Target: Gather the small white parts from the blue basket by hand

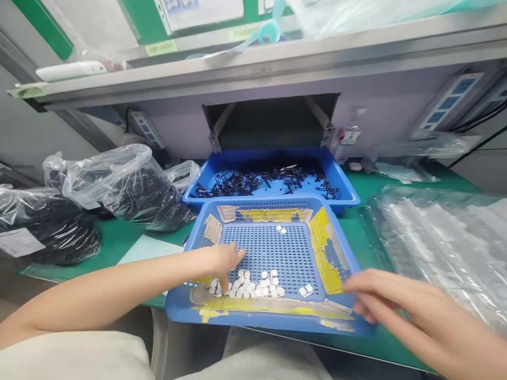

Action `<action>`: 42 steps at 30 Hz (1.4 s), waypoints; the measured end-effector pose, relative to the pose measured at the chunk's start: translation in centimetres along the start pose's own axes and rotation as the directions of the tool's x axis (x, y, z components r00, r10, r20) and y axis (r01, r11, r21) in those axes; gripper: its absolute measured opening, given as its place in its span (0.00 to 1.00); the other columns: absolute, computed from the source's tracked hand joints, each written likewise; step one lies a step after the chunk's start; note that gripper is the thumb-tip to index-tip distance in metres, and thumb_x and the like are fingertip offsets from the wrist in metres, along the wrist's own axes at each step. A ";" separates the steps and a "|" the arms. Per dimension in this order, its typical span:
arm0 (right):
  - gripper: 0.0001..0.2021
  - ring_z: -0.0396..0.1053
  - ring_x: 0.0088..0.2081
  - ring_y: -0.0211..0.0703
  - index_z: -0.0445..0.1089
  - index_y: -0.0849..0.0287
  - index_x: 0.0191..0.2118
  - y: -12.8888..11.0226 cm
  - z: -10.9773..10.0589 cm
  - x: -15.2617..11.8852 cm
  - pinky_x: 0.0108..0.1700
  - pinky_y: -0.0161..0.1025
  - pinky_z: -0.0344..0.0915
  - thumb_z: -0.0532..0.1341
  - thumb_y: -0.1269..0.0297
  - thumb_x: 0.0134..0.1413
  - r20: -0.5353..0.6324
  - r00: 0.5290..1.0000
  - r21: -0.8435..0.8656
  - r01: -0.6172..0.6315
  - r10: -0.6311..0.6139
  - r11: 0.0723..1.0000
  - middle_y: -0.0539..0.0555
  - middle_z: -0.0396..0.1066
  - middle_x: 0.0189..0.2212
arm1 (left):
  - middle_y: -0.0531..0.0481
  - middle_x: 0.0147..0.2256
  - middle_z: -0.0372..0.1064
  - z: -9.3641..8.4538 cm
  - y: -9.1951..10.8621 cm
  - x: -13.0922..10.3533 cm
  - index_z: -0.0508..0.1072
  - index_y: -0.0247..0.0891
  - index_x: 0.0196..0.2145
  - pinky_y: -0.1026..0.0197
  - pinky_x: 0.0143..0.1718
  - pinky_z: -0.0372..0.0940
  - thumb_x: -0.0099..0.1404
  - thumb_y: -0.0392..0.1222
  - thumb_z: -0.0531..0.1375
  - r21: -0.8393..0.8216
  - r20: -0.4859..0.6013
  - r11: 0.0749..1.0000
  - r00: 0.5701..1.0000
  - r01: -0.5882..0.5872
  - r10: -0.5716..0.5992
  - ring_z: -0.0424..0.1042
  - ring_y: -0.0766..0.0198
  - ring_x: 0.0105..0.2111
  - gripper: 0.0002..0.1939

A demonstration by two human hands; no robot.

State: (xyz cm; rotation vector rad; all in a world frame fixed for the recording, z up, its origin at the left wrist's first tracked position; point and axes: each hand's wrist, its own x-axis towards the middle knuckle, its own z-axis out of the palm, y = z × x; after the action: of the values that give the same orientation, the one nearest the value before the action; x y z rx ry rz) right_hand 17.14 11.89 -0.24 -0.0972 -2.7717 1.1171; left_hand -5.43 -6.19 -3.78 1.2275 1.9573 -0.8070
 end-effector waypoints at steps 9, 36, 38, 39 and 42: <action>0.19 0.65 0.42 0.60 0.59 0.73 0.46 0.5 8.9 8.8 0.40 0.46 0.61 0.58 0.77 0.45 0.557 0.645 -0.488 -0.255 0.523 0.835 0.70 0.63 0.41 | 0.26 0.45 0.59 3.5 -0.7 0.4 0.56 0.30 0.51 0.48 0.35 0.64 0.43 0.31 0.67 -0.200 -0.101 0.978 0.994 -0.063 0.043 0.66 0.39 0.40 0.39; 0.09 0.66 0.26 0.30 0.59 0.63 0.28 0.6 8.7 11.4 0.29 0.26 0.64 0.49 0.82 0.52 0.508 0.691 0.703 -0.678 0.515 0.215 0.51 0.65 0.23 | 0.54 0.22 0.61 -1.8 -0.4 2.8 0.60 0.36 0.28 0.64 0.25 0.62 0.59 0.42 0.50 -0.864 -0.349 0.290 0.905 -0.411 0.242 0.66 0.65 0.26 0.06; 0.10 0.67 0.26 0.32 0.62 0.64 0.27 0.6 8.5 11.5 0.28 0.27 0.64 0.49 0.83 0.51 0.506 0.704 0.770 -0.629 0.498 0.107 0.53 0.67 0.22 | 0.54 0.22 0.61 -1.8 -0.5 2.8 0.60 0.36 0.28 0.64 0.24 0.62 0.59 0.43 0.50 -0.869 -0.379 0.248 0.898 -0.428 0.223 0.65 0.65 0.26 0.08; 0.10 0.68 0.26 0.33 0.63 0.65 0.27 0.6 8.4 11.4 0.28 0.28 0.64 0.49 0.83 0.51 0.499 0.712 0.789 -0.609 0.494 0.079 0.54 0.67 0.22 | 0.54 0.23 0.60 -1.8 -0.6 2.8 0.60 0.36 0.27 0.64 0.24 0.62 0.59 0.43 0.51 -0.869 -0.395 0.227 0.893 -0.440 0.218 0.65 0.65 0.26 0.08; 0.10 0.68 0.28 0.36 0.64 0.65 0.29 0.5 8.2 11.3 0.28 0.30 0.65 0.49 0.82 0.51 0.473 0.728 0.830 -0.558 0.496 0.027 0.55 0.68 0.23 | 0.54 0.24 0.60 -1.8 -0.7 2.6 0.60 0.36 0.27 0.65 0.23 0.61 0.60 0.43 0.51 -0.865 -0.429 0.183 0.878 -0.467 0.212 0.65 0.66 0.27 0.08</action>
State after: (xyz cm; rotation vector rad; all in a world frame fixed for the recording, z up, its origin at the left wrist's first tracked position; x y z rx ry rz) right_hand 4.62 7.98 -5.14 -1.0279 -1.4357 2.8077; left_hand -7.29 -3.68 -4.73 0.8501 1.6456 0.8122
